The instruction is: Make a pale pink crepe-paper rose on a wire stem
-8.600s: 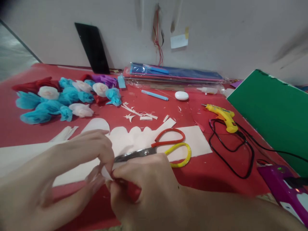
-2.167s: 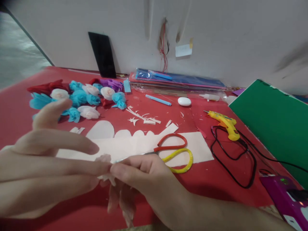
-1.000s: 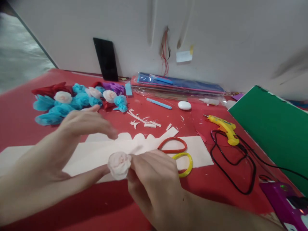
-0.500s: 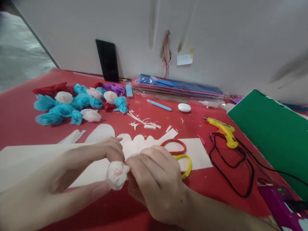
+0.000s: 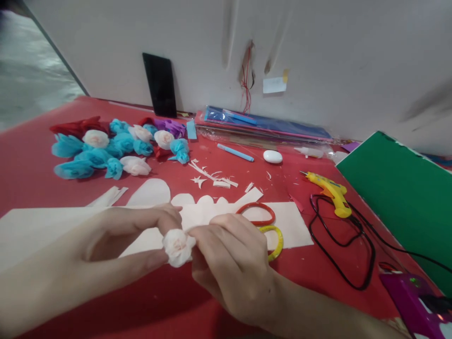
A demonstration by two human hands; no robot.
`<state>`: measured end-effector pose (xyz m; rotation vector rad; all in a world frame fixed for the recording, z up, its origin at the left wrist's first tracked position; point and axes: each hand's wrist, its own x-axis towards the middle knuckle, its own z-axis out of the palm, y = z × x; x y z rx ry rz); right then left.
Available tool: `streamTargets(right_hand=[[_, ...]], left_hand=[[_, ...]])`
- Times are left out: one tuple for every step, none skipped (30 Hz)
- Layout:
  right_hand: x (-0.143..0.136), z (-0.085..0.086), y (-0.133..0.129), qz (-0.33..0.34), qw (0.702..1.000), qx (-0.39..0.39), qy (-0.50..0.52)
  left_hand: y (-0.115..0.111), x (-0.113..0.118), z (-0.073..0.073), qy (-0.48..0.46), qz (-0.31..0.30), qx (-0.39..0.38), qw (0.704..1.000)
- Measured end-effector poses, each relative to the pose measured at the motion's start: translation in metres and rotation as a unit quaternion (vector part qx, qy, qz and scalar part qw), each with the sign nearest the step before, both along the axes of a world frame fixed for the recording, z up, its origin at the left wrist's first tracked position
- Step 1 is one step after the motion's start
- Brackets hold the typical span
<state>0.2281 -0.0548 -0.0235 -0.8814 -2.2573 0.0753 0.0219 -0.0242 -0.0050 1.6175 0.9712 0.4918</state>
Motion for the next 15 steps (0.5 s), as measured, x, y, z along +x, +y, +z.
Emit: streamTargets(right_hand=[[0.0000,-0.0001,-0.0001,-0.002,1.000,0.002,0.004],[-0.0003,0.0001,-0.0002,-0.008,1.000,-0.002,0.005],[-0.0007,0.0005,-0.0003,-0.014,1.000,-0.005,0.005],[-0.0012,0.0012,-0.0004,-0.020,1.000,-0.007,0.008],[-0.0017,0.0020,-0.0006,-0.025,1.000,-0.011,0.011],[-0.0022,0.0028,-0.0008,-0.030,0.999,-0.017,0.013],[-0.0026,0.0036,-0.0011,-0.034,0.999,-0.026,0.011],[-0.0029,0.0042,-0.0013,-0.037,0.999,-0.034,0.011],[-0.0032,0.0048,-0.0016,-0.042,0.998,-0.042,0.009],[-0.0035,0.0053,-0.0017,-0.046,0.998,-0.048,0.006],[-0.0039,0.0056,-0.0018,-0.050,0.997,-0.053,0.004],[-0.0043,0.0059,-0.0018,-0.055,0.997,-0.054,0.007],[-0.0049,0.0062,-0.0017,-0.062,0.997,-0.054,0.010],[-0.0056,0.0064,-0.0015,-0.067,0.996,-0.055,0.015],[-0.0064,0.0067,-0.0013,-0.070,0.996,-0.056,0.021]], left_hand=[[0.0010,-0.0012,-0.0009,0.000,-0.004,-0.013,1.000],[0.0017,-0.0023,-0.0018,-0.003,-0.006,-0.025,1.000],[0.0021,-0.0030,-0.0025,-0.006,-0.003,-0.032,0.999],[0.0022,-0.0032,-0.0031,-0.009,0.003,-0.038,0.999],[0.0020,-0.0030,-0.0034,-0.011,0.015,-0.042,0.999],[0.0016,-0.0023,-0.0036,-0.015,0.027,-0.045,0.998],[0.0013,-0.0013,-0.0035,-0.019,0.039,-0.048,0.998],[0.0011,-0.0001,-0.0032,-0.024,0.044,-0.054,0.997],[0.0010,0.0012,-0.0027,-0.033,0.044,-0.063,0.996],[0.0012,0.0024,-0.0020,-0.044,0.047,-0.071,0.995],[0.0014,0.0034,-0.0013,-0.055,0.048,-0.080,0.994],[0.0016,0.0041,-0.0004,-0.066,0.050,-0.086,0.993],[0.0017,0.0046,0.0004,-0.077,0.052,-0.088,0.992],[0.0015,0.0048,0.0012,-0.087,0.052,-0.086,0.991],[0.0012,0.0048,0.0019,-0.096,0.052,-0.082,0.991]])
